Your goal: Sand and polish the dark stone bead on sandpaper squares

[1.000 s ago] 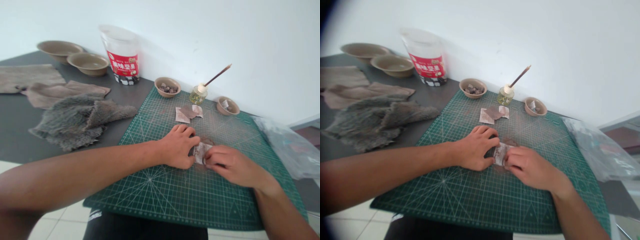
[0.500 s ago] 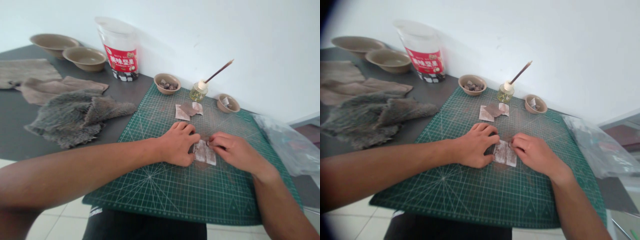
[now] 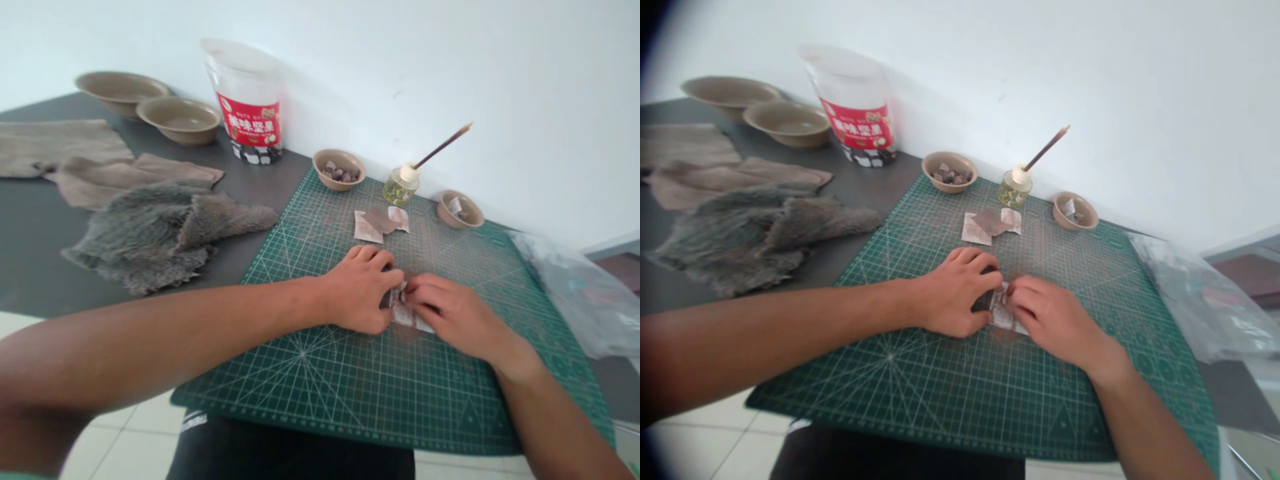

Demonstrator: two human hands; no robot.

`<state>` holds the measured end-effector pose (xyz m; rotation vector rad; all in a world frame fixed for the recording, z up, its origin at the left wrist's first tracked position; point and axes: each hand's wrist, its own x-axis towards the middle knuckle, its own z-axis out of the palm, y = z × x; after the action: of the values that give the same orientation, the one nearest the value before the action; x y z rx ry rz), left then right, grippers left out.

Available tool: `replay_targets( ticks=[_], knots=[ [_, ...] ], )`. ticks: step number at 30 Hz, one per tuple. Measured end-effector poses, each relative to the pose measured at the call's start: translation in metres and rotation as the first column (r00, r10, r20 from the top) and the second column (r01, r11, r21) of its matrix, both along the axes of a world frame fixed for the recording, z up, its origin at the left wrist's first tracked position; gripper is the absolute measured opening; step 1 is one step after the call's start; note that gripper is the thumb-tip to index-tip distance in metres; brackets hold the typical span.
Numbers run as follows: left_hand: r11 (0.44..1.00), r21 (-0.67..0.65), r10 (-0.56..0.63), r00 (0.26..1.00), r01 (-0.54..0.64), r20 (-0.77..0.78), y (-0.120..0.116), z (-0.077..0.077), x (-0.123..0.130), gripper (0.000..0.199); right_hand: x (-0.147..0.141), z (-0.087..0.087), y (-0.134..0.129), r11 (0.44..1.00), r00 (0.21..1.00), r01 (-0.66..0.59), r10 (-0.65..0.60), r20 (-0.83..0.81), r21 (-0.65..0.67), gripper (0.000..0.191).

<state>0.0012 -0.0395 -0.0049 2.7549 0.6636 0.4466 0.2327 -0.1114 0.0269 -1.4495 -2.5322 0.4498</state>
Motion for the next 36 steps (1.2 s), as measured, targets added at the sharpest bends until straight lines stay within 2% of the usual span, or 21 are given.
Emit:
replay_targets(
  ticks=[2, 3, 5, 7, 9, 11, 12, 14, 16, 19, 21, 22, 24, 27, 29, 32, 33, 34, 36],
  knots=[
    [1.0, 0.001, 0.011, 1.0, -0.011, -0.004, 0.0, 0.0001, 0.0, 0.037, 0.0013, 0.0005, 0.0001, 0.997, 0.997, 0.074, -0.075, 0.034, 0.028, 0.015],
    [1.0, 0.002, 0.011, 1.0, -0.011, -0.007, -0.0001, 0.0002, -0.0001, 0.037, 0.0015, 0.0006, -0.0003, 0.998, 0.997, 0.059, -0.059, 0.039, 0.001, 0.015],
    [1.0, 0.001, 0.004, 1.0, -0.004, -0.01, -0.0002, 0.0003, -0.0002, 0.037, 0.0006, -0.0004, -0.0015, 0.994, 0.998, -0.063, 0.063, 0.002, -0.085, 0.017],
    [1.0, 0.003, -0.001, 1.0, 0.001, -0.009, -0.0002, 0.0006, -0.0004, 0.036, -0.0005, -0.0021, -0.0017, 0.992, 0.993, -0.11, 0.109, -0.037, -0.055, 0.017],
    [1.0, 0.009, 0.005, 1.0, -0.005, -0.008, -0.0001, 0.0009, -0.0005, 0.036, 0.0004, -0.0027, -0.0002, 0.998, 1.0, -0.003, 0.003, -0.007, 0.057, 0.016],
    [1.0, 0.012, 0.01, 1.0, -0.01, -0.012, -0.0001, 0.0013, -0.0006, 0.037, 0.0024, -0.0017, 0.0014, 0.994, 0.997, 0.071, -0.074, 0.031, 0.084, 0.015],
    [1.0, 0.01, 0.01, 1.0, -0.01, -0.015, -0.0001, 0.0015, -0.0006, 0.037, 0.003, -0.0012, 0.0016, 0.997, 0.998, 0.056, -0.058, 0.036, 0.045, 0.016],
    [1.0, 0.005, 0.002, 1.0, -0.002, -0.018, -0.0003, 0.0018, -0.0006, 0.036, 0.0021, -0.0012, 0.0013, 0.996, 0.998, -0.064, 0.063, -0.013, -0.061, 0.018],
    [1.0, 0.004, -0.001, 1.0, 0.001, -0.013, -0.0004, 0.0019, -0.0005, 0.036, 0.0004, -0.0027, 0.0014, 0.993, 0.993, -0.109, 0.106, -0.058, -0.052, 0.018],
    [1.0, 0.006, 0.012, 1.0, -0.012, -0.009, -0.0005, 0.0017, -0.0004, 0.037, 0.0016, -0.0037, 0.0031, 0.997, 0.999, 0.025, -0.023, -0.023, 0.075, 0.014],
    [1.0, 0.002, 0.017, 1.0, -0.017, -0.015, -0.0005, 0.0014, -0.0003, 0.038, 0.0036, -0.0028, 0.0028, 0.999, 0.999, 0.033, -0.033, 0.008, 0.028, 0.014],
    [1.0, 0.0, 0.014, 1.0, -0.014, -0.017, -0.0005, 0.0011, -0.0002, 0.038, 0.0041, -0.0026, 0.002, 0.999, 1.0, -0.02, 0.02, 0.008, -0.038, 0.015],
    [1.0, 0.001, 0.005, 1.0, -0.005, -0.016, -0.0006, 0.0006, 0.0, 0.037, 0.0041, -0.0031, 0.0004, 0.995, 0.998, -0.068, 0.067, -0.019, -0.072, 0.016],
    [1.0, 0.012, 0.012, 1.0, -0.012, -0.008, -0.0008, 0.0002, 0.0002, 0.037, 0.005, -0.0041, 0.0014, 0.996, 0.998, 0.066, -0.065, -0.015, 0.058, 0.013],
    [1.0, 0.012, 0.021, 1.0, -0.021, -0.008, -0.0007, 0.0005, 0.0001, 0.037, 0.0061, -0.0027, 0.0023, 0.993, 0.994, 0.111, -0.112, 0.016, 0.05, 0.012],
    [1.0, -0.005, 0.011, 1.0, -0.011, -0.007, -0.0003, 0.0013, -0.0003, 0.035, 0.0041, -0.0004, -0.0001, 0.99, 0.998, -0.062, 0.057, -0.04, -0.129, 0.014],
    [1.0, -0.009, 0.004, 1.0, -0.004, -0.004, -0.0002, 0.0014, -0.0003, 0.034, 0.0027, -0.0003, -0.0012, 0.982, 0.991, -0.115, 0.104, -0.081, -0.152, 0.014],
    [1.0, -0.009, 0.001, 1.0, -0.001, 0.0, -0.0001, 0.0014, -0.0004, 0.034, 0.0018, -0.0005, -0.002, 0.986, 0.99, -0.113, 0.101, -0.1, -0.119, 0.014],
    [1.0, -0.004, 0.006, 1.0, -0.006, 0.005, -0.0001, 0.0013, -0.0003, 0.034, 0.0022, -0.0005, -0.0019, 1.0, 0.998, -0.011, 0.009, -0.069, -0.022, 0.013]
  ],
)
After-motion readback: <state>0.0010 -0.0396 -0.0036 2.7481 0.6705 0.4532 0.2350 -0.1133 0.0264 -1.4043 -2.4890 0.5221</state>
